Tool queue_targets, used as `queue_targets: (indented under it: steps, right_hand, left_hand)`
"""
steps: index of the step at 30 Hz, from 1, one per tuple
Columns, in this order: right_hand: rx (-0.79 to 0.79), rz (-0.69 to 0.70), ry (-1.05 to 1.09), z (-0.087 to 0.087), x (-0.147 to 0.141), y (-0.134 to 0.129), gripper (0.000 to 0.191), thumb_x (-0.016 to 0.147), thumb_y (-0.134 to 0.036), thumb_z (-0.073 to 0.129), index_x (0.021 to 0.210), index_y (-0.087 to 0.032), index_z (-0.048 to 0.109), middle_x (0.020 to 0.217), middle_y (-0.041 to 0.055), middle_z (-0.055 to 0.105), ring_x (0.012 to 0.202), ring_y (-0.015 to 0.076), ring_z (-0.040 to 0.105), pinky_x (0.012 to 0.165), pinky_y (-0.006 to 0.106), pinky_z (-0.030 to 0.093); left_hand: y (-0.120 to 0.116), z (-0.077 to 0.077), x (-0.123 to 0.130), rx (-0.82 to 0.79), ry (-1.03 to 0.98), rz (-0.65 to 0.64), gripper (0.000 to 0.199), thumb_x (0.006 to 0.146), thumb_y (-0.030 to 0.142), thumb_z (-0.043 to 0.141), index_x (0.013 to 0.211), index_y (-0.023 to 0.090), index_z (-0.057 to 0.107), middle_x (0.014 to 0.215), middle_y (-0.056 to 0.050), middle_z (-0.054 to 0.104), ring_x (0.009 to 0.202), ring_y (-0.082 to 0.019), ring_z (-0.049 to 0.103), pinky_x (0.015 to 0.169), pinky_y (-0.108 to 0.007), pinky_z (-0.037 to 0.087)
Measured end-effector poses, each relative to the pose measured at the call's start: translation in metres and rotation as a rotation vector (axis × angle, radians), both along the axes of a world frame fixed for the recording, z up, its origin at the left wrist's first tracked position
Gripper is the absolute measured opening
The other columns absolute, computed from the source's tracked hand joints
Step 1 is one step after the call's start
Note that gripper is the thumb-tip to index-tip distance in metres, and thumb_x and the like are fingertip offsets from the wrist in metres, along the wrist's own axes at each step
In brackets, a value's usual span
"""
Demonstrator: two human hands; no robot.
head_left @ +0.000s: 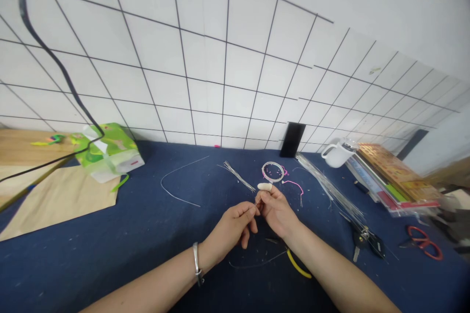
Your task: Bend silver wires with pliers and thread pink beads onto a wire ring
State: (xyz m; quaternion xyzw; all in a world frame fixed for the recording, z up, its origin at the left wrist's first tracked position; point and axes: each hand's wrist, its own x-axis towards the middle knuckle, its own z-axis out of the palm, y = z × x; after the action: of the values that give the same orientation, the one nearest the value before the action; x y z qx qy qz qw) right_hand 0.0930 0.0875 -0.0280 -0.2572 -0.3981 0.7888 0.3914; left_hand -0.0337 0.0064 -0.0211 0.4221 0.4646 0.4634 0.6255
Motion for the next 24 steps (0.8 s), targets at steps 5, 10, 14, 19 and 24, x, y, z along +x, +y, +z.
queue_targets:
  steps: [5,10,14,19,24]
  right_hand:
    - [0.152,-0.060,-0.157,0.004,0.003,0.004,0.022,0.071,-0.021,0.066,0.092,-0.020,0.060,0.070,-0.0017,0.058,0.062,0.0110,0.053,0.062,0.026,0.041]
    - [0.470,-0.123,-0.442,0.010,0.008,0.009,0.024,0.069,-0.020,0.066,0.093,-0.021,0.062,0.071,-0.0022,0.060,0.066,0.0115,0.053,0.066,0.027,0.040]
    - [0.640,-0.135,-0.572,0.011,0.011,0.011,0.022,0.071,-0.020,0.064,0.092,-0.021,0.063,0.072,-0.0015,0.060,0.068,0.0128,0.054,0.067,0.027,0.040]
    - [0.540,-0.072,-0.507,0.012,0.011,0.012,0.025,0.070,-0.021,0.065,0.095,-0.021,0.061,0.069,-0.0026,0.059,0.064,0.0119,0.053,0.063,0.026,0.039]
    - [0.401,0.001,-0.438,0.010,0.010,0.011,0.026,0.069,-0.022,0.066,0.094,-0.020,0.060,0.067,-0.0028,0.058,0.062,0.0108,0.051,0.062,0.026,0.039]
  left_hand:
    - [0.000,-0.002,-0.001,-0.024,0.042,0.004,0.031,0.085,0.043,0.037,0.089,0.016,0.051,0.065,0.000,0.059,0.033,-0.003,0.044,0.033,-0.015,0.016]
    - [0.002,-0.005,-0.002,-0.042,0.075,0.009,0.031,0.085,0.043,0.036,0.088,0.016,0.052,0.062,0.001,0.058,0.033,-0.004,0.045,0.033,-0.015,0.017]
    - [0.002,-0.005,-0.002,-0.037,0.089,0.013,0.030,0.085,0.041,0.036,0.087,0.016,0.052,0.062,0.001,0.058,0.032,-0.004,0.043,0.032,-0.015,0.018]
    - [0.002,-0.004,-0.003,-0.025,0.104,0.021,0.029,0.085,0.040,0.036,0.086,0.016,0.052,0.061,0.001,0.057,0.032,-0.004,0.042,0.033,-0.014,0.019]
    - [0.002,-0.004,-0.003,-0.015,0.090,0.011,0.027,0.085,0.039,0.036,0.085,0.016,0.052,0.060,0.001,0.057,0.032,-0.004,0.042,0.033,-0.015,0.019]
